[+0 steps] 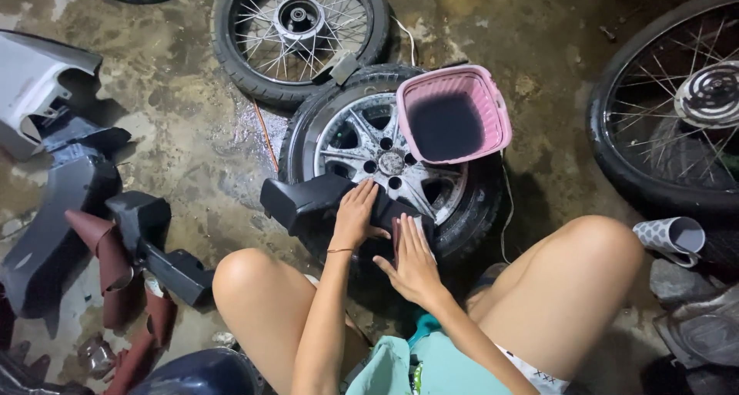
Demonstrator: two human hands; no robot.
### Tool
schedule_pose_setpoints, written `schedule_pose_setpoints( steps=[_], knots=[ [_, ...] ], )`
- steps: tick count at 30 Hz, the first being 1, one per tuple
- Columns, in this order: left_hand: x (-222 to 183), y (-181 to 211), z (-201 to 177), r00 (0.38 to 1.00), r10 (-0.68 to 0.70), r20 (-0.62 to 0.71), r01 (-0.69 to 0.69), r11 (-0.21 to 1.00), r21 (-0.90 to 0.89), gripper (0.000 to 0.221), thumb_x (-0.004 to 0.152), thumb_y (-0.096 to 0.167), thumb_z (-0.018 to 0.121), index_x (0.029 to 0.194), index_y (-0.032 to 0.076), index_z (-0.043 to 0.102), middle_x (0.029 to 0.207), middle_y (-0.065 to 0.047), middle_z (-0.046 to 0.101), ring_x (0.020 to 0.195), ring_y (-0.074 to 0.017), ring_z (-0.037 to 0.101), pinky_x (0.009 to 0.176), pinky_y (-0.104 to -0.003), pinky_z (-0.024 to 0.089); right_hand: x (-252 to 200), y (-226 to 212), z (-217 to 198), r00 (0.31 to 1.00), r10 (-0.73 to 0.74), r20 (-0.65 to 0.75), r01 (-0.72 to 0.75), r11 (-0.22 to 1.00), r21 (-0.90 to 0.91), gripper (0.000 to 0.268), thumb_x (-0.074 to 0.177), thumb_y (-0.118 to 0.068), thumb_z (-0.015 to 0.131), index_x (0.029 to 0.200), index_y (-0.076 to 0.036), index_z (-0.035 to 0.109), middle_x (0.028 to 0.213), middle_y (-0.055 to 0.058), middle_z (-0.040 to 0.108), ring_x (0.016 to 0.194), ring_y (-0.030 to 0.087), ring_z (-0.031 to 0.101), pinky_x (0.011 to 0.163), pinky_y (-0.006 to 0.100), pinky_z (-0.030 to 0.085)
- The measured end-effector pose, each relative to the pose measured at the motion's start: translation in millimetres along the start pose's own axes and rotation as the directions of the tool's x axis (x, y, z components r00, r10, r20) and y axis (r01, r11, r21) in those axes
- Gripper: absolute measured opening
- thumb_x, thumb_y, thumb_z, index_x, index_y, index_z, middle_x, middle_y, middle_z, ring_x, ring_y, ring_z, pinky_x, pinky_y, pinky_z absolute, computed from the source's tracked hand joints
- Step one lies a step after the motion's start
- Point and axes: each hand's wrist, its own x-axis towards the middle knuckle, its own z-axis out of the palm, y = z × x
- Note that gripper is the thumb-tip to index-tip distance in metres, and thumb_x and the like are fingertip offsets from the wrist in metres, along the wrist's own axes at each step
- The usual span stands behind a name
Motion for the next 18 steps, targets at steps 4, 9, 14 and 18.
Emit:
schedule_pose_setpoints(
  steps=[4, 9, 14, 18],
  knots=[
    [1.9, 0.1, 1.0, 1.0, -0.012, 0.014, 0.012, 1.0, -0.005, 0.128, 0.042, 0.049, 0.096, 0.152, 0.008, 0.045, 0.159, -0.011, 0.045, 0.149, -0.0238, 0.037, 0.122, -0.041, 0.03, 25.8, 6.4, -0.2, 0.999, 0.042, 0.033, -0.041, 0.999, -0.016, 0.091, 0.104, -0.061, 0.041, 0.155, 0.011, 0.023, 0.164, 0.031, 0.02, 0.154, 0.041, 0.018, 0.125, 0.05, 0.015],
    [0.3, 3.7, -3.4, 1.0, -0.003, 0.003, 0.003, 1.0, 0.02, 0.129, 0.041, 0.056, 0.094, 0.151, 0.009, 0.046, 0.159, -0.01, 0.045, 0.15, -0.0217, 0.037, 0.122, -0.039, 0.029, 78.0, 30.7, 3.3, 0.95, 0.205, 0.234, -0.228, 0.971, 0.075, 0.092, 0.104, -0.069, 0.021, 0.159, 0.004, 0.017, 0.166, 0.025, 0.018, 0.157, 0.034, 0.012, 0.128, 0.046, 0.01],
    [0.8, -0.1, 4.9, 1.0, -0.001, -0.02, 0.001, 1.0, 0.019, 0.124, 0.043, 0.052, 0.094, 0.15, 0.009, 0.048, 0.158, -0.009, 0.047, 0.149, -0.0215, 0.038, 0.122, -0.039, 0.03, 64.7, 21.7, -5.3, 0.958, 0.191, 0.215, -0.212, 0.974, 0.08, 0.09, 0.105, -0.067, 0.023, 0.158, 0.006, 0.019, 0.167, 0.026, 0.017, 0.157, 0.035, 0.01, 0.128, 0.043, 0.007],
    [-0.4, 2.3, -3.8, 1.0, -0.001, -0.017, 0.001, 1.0, -0.01, 0.127, 0.041, 0.053, 0.094, 0.15, 0.009, 0.047, 0.158, -0.011, 0.047, 0.149, -0.0229, 0.038, 0.122, -0.04, 0.029, 19.2, 0.8, -13.6, 0.991, 0.08, 0.106, -0.079, 0.997, -0.019, 0.089, 0.104, -0.061, 0.04, 0.154, 0.012, 0.024, 0.164, 0.032, 0.019, 0.155, 0.041, 0.014, 0.127, 0.048, 0.008]
  ],
)
